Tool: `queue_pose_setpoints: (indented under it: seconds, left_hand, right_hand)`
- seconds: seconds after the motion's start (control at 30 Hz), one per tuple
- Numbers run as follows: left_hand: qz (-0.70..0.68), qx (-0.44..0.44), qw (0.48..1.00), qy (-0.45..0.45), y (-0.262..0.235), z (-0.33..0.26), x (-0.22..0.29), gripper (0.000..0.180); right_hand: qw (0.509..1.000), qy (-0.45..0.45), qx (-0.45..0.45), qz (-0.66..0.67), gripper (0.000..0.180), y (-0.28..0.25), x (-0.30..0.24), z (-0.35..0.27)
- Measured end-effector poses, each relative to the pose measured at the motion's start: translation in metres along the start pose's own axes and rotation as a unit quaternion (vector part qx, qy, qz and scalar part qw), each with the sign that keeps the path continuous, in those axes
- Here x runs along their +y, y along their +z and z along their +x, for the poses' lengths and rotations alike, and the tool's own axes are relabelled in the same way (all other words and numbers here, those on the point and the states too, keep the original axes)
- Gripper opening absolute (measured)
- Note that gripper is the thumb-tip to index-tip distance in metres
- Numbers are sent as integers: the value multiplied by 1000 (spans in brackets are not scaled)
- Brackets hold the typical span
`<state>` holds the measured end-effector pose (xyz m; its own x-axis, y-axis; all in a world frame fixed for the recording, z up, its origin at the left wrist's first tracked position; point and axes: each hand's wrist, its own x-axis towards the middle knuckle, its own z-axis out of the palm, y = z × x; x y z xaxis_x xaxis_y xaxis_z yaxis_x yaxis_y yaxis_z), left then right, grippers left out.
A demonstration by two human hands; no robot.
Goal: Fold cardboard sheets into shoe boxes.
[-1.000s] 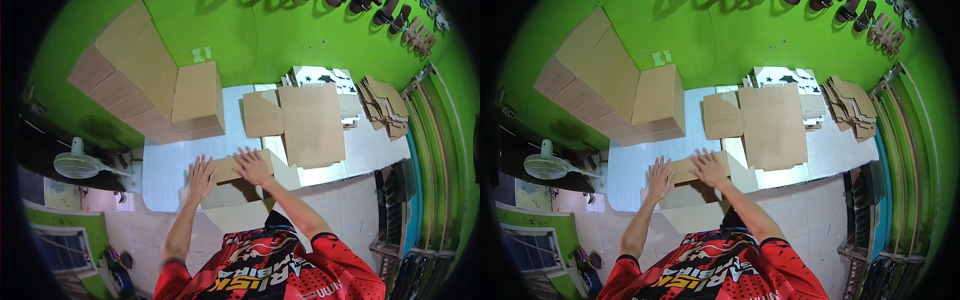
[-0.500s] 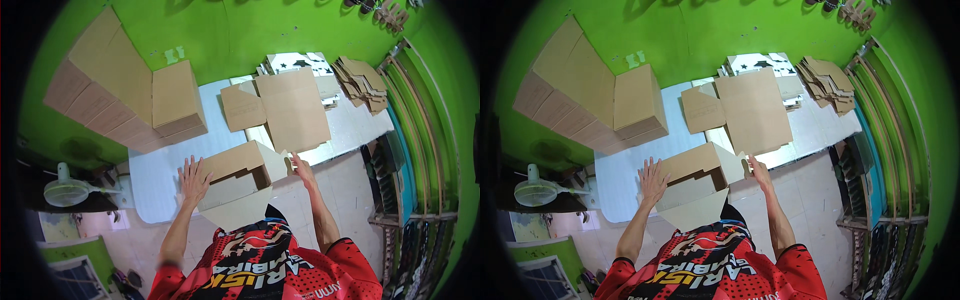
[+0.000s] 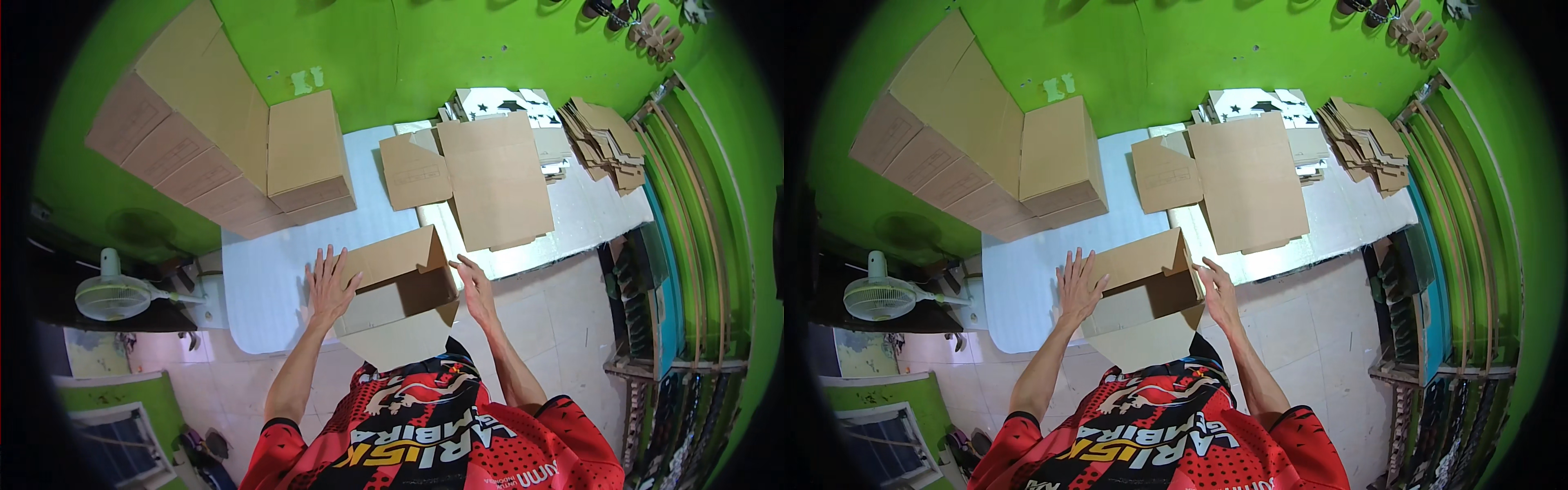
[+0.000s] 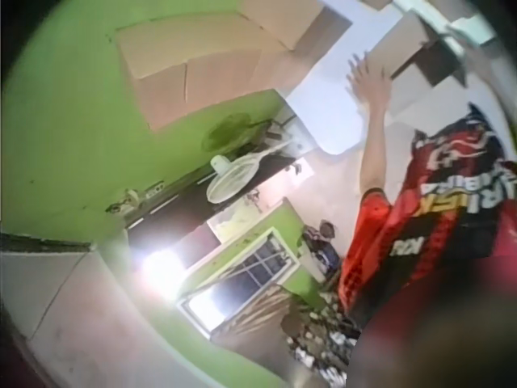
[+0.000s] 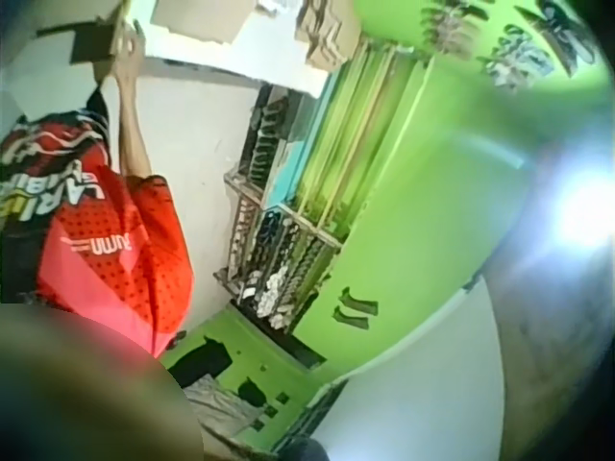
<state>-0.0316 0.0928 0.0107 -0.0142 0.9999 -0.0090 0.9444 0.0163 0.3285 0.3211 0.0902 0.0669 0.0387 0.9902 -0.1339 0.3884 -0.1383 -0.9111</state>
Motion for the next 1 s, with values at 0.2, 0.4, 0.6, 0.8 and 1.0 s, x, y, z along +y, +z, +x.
queue_pose_setpoints:
  seconds: [0.2, 0.4, 0.6, 0.8, 1.0]
  left_hand:
    - [-15, 7, 1000, -5, 1, -2, 0, 77]
    - [-11, 16, 1000, -3, 1, -2, -1, 77]
    - [58, 8, 998, 20, -5, 4, 9, 80]
    - [23, -38, 994, 97, -10, 13, 21, 87]
    - [59, -49, 990, 118, -7, 14, 22, 96]
  right_hand:
    - [998, 48, -36, 0, 54, 16, 28, -4]
    - [987, -53, -17, -150, 55, 25, 24, -3]
    - [899, -290, -78, -319, 45, 35, 14, 25]
    - [883, -286, -139, -345, 58, 44, 16, 26]
    - [873, -288, -169, -356, 66, 41, 12, 25]
